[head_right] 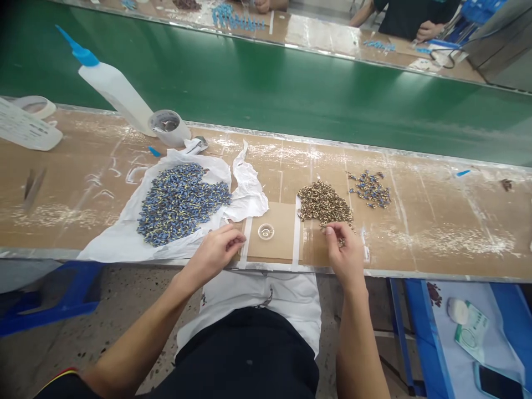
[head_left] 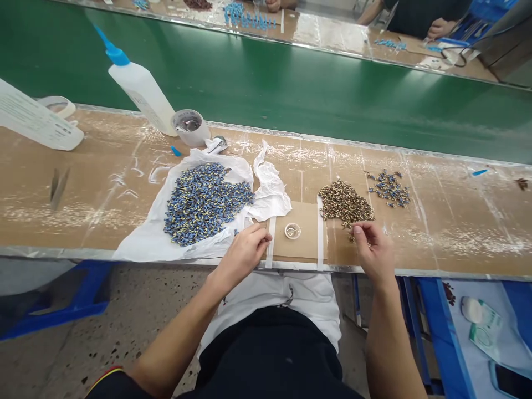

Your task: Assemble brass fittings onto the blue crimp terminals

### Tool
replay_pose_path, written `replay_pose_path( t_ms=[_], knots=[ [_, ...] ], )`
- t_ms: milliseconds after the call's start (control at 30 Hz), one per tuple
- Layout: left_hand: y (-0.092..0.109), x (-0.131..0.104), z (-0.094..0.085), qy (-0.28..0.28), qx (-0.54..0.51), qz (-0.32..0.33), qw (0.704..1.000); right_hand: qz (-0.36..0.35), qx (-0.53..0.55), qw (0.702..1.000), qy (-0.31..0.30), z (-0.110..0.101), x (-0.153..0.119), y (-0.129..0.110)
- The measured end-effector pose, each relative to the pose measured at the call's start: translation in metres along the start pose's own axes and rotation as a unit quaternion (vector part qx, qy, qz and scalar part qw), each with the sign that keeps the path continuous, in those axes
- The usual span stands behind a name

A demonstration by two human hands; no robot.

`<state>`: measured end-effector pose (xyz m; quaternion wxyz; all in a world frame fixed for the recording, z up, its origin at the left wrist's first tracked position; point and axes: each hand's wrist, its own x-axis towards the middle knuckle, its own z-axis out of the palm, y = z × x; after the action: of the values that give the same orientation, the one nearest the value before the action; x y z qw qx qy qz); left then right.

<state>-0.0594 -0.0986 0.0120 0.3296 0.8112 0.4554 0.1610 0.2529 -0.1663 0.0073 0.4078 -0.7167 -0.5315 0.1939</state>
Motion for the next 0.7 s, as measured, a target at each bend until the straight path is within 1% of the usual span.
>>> replay_pose_path(
  t_ms=[100,167,267,367,500,600,700],
  knots=[
    [0.004,-0.003,0.003,0.035,-0.049,0.019,0.998,-0.002,0.045,0.998,-0.034,0.013,-0.001,-0.013],
    [0.007,-0.004,0.003,0.055,-0.08,0.034,0.995,-0.01,0.067,0.995,-0.076,0.025,-0.001,-0.022],
    [0.009,-0.005,0.003,0.051,-0.119,0.031,0.991,-0.024,0.086,0.988,-0.129,0.045,-0.002,-0.034],
    [0.007,-0.004,0.007,0.037,-0.137,0.02,0.99,-0.017,0.106,0.981,-0.161,0.063,-0.004,-0.041],
    [0.003,-0.003,0.013,0.035,-0.146,0.03,0.988,-0.009,0.129,0.979,-0.158,0.074,-0.004,-0.048],
    [0.001,-0.003,0.015,0.039,-0.148,0.033,0.988,-0.045,0.121,0.981,-0.146,0.074,-0.003,-0.054],
    [0.001,-0.005,0.016,0.037,-0.146,0.019,0.988,-0.083,0.109,0.98,-0.145,0.073,-0.001,-0.059]
  ],
)
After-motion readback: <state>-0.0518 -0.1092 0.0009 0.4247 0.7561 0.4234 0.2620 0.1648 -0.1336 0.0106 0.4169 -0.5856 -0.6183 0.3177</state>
